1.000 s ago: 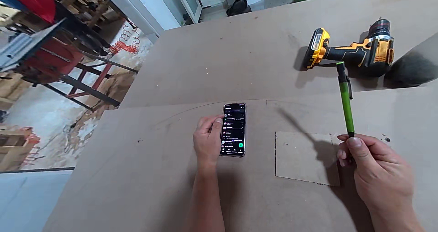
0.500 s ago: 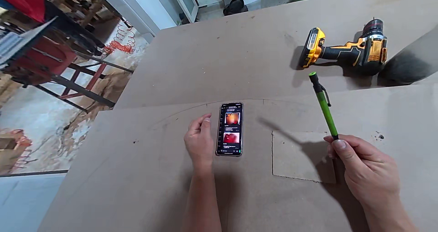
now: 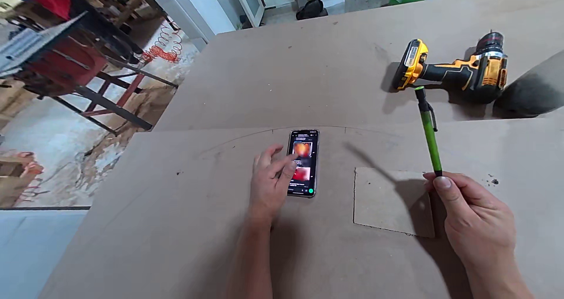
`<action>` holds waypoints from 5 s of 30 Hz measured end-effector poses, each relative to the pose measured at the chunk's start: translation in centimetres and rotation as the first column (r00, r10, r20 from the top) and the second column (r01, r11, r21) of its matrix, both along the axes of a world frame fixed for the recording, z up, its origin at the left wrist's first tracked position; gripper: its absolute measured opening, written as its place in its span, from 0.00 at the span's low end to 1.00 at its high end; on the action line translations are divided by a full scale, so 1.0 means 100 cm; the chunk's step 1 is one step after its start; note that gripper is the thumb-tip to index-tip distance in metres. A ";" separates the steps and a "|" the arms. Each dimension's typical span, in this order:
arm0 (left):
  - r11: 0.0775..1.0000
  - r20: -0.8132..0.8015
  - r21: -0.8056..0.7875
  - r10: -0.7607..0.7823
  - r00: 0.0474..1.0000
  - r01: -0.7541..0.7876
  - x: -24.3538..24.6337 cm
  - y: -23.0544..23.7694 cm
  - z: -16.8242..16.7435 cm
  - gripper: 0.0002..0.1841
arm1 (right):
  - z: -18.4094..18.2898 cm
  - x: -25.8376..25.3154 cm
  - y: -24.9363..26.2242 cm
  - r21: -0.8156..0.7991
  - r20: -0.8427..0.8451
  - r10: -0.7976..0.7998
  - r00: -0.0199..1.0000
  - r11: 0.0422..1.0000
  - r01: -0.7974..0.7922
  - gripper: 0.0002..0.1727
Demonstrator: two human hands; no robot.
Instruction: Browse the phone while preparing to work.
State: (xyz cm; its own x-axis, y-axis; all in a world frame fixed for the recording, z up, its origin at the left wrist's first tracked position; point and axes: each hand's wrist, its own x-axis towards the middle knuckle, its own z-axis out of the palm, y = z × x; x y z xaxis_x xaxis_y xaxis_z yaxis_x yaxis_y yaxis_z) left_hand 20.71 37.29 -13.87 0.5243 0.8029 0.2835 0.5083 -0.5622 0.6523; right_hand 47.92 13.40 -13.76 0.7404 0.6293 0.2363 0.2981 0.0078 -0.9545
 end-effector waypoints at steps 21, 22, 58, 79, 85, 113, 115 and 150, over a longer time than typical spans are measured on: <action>0.998 0.108 -0.033 -0.048 0.993 0.052 -0.003 -0.007 0.001 0.15 | 0.001 0.003 -0.002 0.020 -0.051 -0.012 0.999 1.000 0.013 0.15; 0.997 0.141 -0.046 -0.054 0.989 0.061 -0.004 -0.007 0.001 0.15 | 0.001 0.003 -0.002 0.023 -0.051 -0.011 0.999 1.000 0.012 0.15; 0.999 0.069 -0.042 0.019 0.997 -0.016 -0.001 -0.004 -0.006 0.13 | -0.002 0.003 -0.001 0.053 -0.031 0.021 0.999 0.998 -0.019 0.14; 0.999 0.125 -0.034 0.024 0.992 -0.020 -0.002 -0.004 -0.002 0.13 | 0.001 0.003 -0.001 0.050 -0.066 -0.005 0.998 0.999 0.008 0.14; 1.000 0.092 -0.019 -0.006 0.996 0.008 -0.002 -0.004 -0.005 0.11 | 0.000 0.002 -0.002 0.025 -0.052 -0.016 0.999 1.000 0.017 0.15; 0.999 0.083 -0.014 0.032 0.996 -0.031 -0.001 -0.006 -0.005 0.12 | 0.001 0.000 -0.002 0.024 -0.050 -0.011 0.999 1.000 0.012 0.14; 0.999 0.034 -0.011 0.038 0.999 -0.037 0.000 -0.007 -0.004 0.12 | 0.001 0.001 -0.002 0.020 -0.046 -0.006 0.999 1.000 0.007 0.14; 0.994 0.006 -0.110 0.012 1.000 -0.011 0.002 -0.003 -0.002 0.25 | 0.000 0.000 -0.003 0.017 -0.045 -0.007 0.999 1.000 0.008 0.15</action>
State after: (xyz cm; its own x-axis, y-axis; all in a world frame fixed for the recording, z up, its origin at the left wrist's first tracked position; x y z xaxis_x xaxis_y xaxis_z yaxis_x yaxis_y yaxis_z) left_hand 20.88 36.97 -14.06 0.5132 0.8353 0.1970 0.5096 -0.4813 0.7132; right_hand 47.92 13.13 -13.73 0.7550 0.6202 0.2128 0.2545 0.0220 -0.9668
